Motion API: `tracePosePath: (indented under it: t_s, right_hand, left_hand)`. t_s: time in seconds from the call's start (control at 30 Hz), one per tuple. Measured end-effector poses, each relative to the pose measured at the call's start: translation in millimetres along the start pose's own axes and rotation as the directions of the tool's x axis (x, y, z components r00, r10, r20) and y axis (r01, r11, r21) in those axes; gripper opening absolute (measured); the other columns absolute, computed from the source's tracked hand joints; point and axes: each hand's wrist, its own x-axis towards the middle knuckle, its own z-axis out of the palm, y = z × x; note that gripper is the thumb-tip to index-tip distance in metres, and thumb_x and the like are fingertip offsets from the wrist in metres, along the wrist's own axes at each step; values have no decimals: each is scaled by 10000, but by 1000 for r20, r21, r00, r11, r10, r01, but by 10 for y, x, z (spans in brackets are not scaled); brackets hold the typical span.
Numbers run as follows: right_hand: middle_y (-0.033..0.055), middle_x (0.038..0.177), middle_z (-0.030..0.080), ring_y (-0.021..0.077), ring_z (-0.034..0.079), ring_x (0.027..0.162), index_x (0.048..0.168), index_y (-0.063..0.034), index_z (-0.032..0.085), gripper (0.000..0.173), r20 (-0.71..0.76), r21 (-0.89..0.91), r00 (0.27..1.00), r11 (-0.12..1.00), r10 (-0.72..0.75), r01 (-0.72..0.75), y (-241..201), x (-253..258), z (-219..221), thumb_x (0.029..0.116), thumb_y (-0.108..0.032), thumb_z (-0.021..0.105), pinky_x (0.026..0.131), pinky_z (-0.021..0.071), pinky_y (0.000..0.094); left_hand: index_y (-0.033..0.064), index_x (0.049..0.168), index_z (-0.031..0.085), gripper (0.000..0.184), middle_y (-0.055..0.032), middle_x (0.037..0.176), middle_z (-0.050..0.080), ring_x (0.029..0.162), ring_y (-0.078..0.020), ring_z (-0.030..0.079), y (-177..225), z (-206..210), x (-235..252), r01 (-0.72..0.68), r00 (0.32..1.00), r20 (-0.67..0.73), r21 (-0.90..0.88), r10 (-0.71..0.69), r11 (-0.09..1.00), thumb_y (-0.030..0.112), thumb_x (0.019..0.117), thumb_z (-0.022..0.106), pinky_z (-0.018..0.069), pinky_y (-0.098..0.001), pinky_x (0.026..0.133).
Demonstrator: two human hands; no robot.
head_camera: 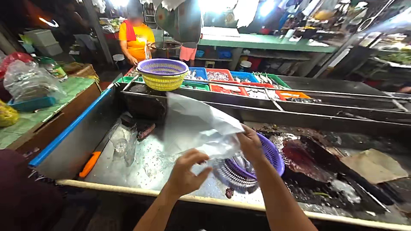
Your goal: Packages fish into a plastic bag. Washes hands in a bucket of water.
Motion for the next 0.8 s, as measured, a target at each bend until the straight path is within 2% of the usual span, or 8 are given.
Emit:
tracePosePath:
  t_s: [0.07, 0.17, 0.3, 0.37, 0.43, 0.53, 0.67, 0.8]
  right_hand:
    - [-22, 905, 729, 50, 691, 808, 1084, -47, 694, 233, -5, -20, 1000, 1000, 20, -20, 111, -195, -408, 993, -99, 486, 753, 614, 287]
    - [-122, 904, 721, -33, 672, 828, 1053, -136, 706, 245, 85, -60, 995, 997, 55, -50, 158, -412, -787, 955, -126, 481, 779, 598, 217]
    - [-176, 811, 696, -87, 639, 751, 940, -144, 699, 214, 175, -187, 977, 978, 123, -89, 212, -387, -1513, 974, -137, 488, 728, 572, 176]
    - [-53, 916, 692, -8, 662, 810, 1168, -17, 619, 243, 155, -290, 963, 942, 221, -169, 259, -326, -1916, 1012, -185, 538, 769, 589, 249]
    - [178, 1209, 650, 214, 673, 1025, 1473, 15, 410, 744, 207, -496, 917, 844, 341, -202, 265, -317, -2274, 866, -275, 729, 895, 577, 414]
    - [441, 1403, 447, 583, 474, 1266, 1554, 54, 335, 1208, 370, -679, 910, 723, 188, 127, 163, -312, -2505, 671, -554, 891, 1066, 388, 677]
    - [132, 1421, 554, 218, 568, 1291, 1501, -39, 415, 884, 445, -28, 876, 975, -184, 220, 334, -683, -2413, 813, -368, 861, 1081, 503, 394]
    - [-35, 1137, 666, 81, 669, 960, 1302, -111, 607, 495, 473, 235, 872, 972, -125, 12, 833, -1058, -2437, 870, -229, 818, 847, 602, 311]
  left_hand:
    - [14, 1213, 618, 505, -149, 1181, 657, 1119, -230, 635, -44, -127, 149, 101, 943, -330, 133, -52, 986, 336, 866, 793, 549, -404, 962]
    - [-59, 1507, 416, 886, -187, 1461, 552, 1363, -197, 521, -515, 64, 421, 322, 942, -80, -63, -326, 945, 276, 811, 851, 417, -393, 1180]
    - [-81, 1156, 634, 205, -129, 933, 746, 760, -183, 739, -759, 804, 645, 630, 743, 524, -339, -415, 699, -2, 967, 652, 642, -364, 709]
    - [-39, 1067, 638, 162, -94, 835, 727, 661, -172, 708, -698, 923, 580, 704, 707, 448, -376, -547, 602, 13, 927, 702, 623, -350, 608]
    - [-24, 971, 654, 181, -63, 767, 684, 622, -123, 641, -674, 1107, 434, 734, 657, 221, -406, -721, 544, 12, 841, 774, 564, -317, 589]
    - [-30, 1045, 667, 199, -66, 794, 672, 630, -116, 619, -517, 1507, 248, 786, 531, 63, -410, -845, 463, 152, 970, 698, 545, -317, 592]
    - [-2, 1161, 602, 154, -68, 900, 724, 783, -175, 720, -11, 2064, 115, 733, 560, 296, -612, -774, 297, 57, 1020, 584, 628, -376, 732]
    - [7, 1030, 681, 134, -31, 867, 745, 773, -108, 712, 347, 2563, 50, 701, 634, 290, -608, -717, 373, -49, 908, 667, 611, -316, 761]
